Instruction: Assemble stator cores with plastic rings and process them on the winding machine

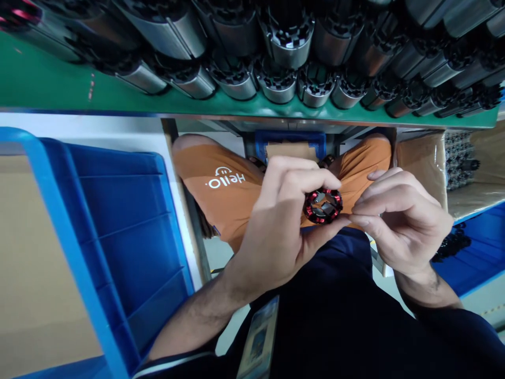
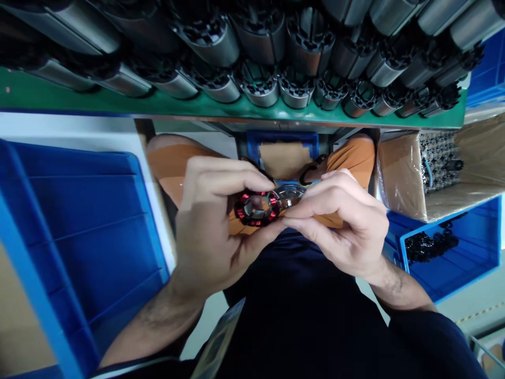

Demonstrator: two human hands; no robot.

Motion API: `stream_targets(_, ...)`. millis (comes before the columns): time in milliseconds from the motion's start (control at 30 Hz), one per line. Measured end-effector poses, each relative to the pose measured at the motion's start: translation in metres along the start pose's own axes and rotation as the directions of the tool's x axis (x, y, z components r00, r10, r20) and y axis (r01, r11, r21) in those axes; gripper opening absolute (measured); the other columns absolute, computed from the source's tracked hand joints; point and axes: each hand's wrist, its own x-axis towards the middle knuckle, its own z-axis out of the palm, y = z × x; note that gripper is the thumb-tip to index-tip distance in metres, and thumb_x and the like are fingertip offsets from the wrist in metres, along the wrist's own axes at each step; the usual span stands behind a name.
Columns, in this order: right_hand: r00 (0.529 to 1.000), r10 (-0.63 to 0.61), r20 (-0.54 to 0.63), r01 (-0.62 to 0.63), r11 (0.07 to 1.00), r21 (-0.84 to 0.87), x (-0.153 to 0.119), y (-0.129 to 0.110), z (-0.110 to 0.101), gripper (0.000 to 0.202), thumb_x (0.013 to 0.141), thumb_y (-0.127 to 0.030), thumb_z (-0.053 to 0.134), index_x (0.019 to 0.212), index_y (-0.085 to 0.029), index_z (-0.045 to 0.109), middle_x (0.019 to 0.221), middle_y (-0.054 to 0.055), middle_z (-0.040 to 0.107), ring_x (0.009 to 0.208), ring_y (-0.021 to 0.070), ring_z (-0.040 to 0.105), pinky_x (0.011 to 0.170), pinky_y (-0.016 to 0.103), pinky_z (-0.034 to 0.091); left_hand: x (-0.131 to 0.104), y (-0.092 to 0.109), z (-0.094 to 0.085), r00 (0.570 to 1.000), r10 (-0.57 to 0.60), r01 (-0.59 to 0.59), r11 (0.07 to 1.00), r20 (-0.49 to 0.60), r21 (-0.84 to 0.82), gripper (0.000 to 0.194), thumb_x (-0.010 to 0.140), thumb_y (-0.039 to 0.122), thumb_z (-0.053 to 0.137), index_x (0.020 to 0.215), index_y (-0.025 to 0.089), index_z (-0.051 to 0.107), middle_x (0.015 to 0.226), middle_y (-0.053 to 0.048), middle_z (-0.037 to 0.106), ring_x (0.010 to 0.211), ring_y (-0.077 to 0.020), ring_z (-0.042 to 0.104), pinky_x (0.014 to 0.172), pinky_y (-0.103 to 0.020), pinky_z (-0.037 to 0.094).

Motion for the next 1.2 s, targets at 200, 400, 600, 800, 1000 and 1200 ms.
stream_targets(200,0.975,0.223,-0.02,-0.214,0.954,0.208,-0.008,-0.004,0.011,0.006,0.111,-0.028,0.086,0.105,-0.027,0.086,0.094,0.001,0.084,0.085,0.0193,0.077,0.085,0.039,0.067,-0.002,-0.004,0.004,0.996,0.091,-0.091,0.995,0.014,-0.052,0.028,0.109,0.027,0.08,0.13,0.023,0.062,0.125,-0.009,0.074,0.127,-0.0277,0.07,0.105,-0.045,0.068)
stream_targets(400,0.959,0.276,-0.069,-0.25,0.934,0.255,-0.008,-0.002,0.015,0.012,0.112,-0.035,0.087,0.103,-0.027,0.085,0.091,0.0,0.081,0.084,0.0174,0.075,0.083,0.035,0.067,0.0,-0.004,0.008,0.995,0.058,-0.061,0.997,-0.075,-0.044,0.032,0.112,0.035,0.075,0.136,0.025,0.058,0.121,-0.009,0.073,0.118,-0.0279,0.072,0.097,-0.045,0.069)
stream_targets(600,0.899,0.439,0.008,-0.391,0.792,0.47,-0.012,-0.002,0.024,0.014,0.107,-0.029,0.094,0.121,-0.032,0.093,0.098,-0.002,0.086,0.087,0.0137,0.081,0.08,0.026,0.069,-0.004,0.002,0.009,0.988,-0.115,0.116,0.993,-0.105,0.004,0.025,0.103,0.044,0.08,0.115,0.029,0.063,0.107,-0.008,0.072,0.11,-0.031,0.073,0.091,-0.05,0.067)
stream_targets(800,0.878,0.475,0.062,-0.413,0.685,0.6,-0.025,-0.002,0.041,0.03,0.104,-0.022,0.096,0.125,-0.044,0.096,0.116,-0.001,0.093,0.11,0.0159,0.088,0.099,0.029,0.074,-0.009,0.003,0.013,0.986,-0.107,0.115,0.992,-0.13,0.06,0.028,0.101,0.044,0.086,0.105,0.027,0.064,0.101,-0.009,0.072,0.104,-0.0285,0.076,0.09,-0.043,0.067)
stream_targets(1000,0.853,0.521,0.039,-0.434,0.665,0.608,-0.025,-0.004,0.045,0.03,0.101,-0.025,0.1,0.122,-0.045,0.096,0.115,-0.002,0.093,0.107,0.0145,0.087,0.096,0.027,0.073,-0.005,0.001,0.007,0.996,-0.084,0.086,0.993,-0.026,0.079,0.023,0.1,0.04,0.087,0.093,0.027,0.069,0.097,-0.008,0.071,0.099,-0.0247,0.078,0.079,-0.032,0.068)
stream_targets(1200,0.87,0.492,0.022,-0.429,0.736,0.524,-0.017,-0.007,0.042,0.007,0.104,-0.034,0.097,0.11,-0.031,0.095,0.101,0.002,0.089,0.088,0.0149,0.084,0.079,0.026,0.072,-0.003,0.0,0.001,1.0,-0.023,0.025,0.995,-0.02,0.094,0.019,0.098,0.037,0.086,0.095,0.026,0.071,0.084,-0.004,0.062,0.09,-0.0229,0.075,0.073,-0.031,0.064)
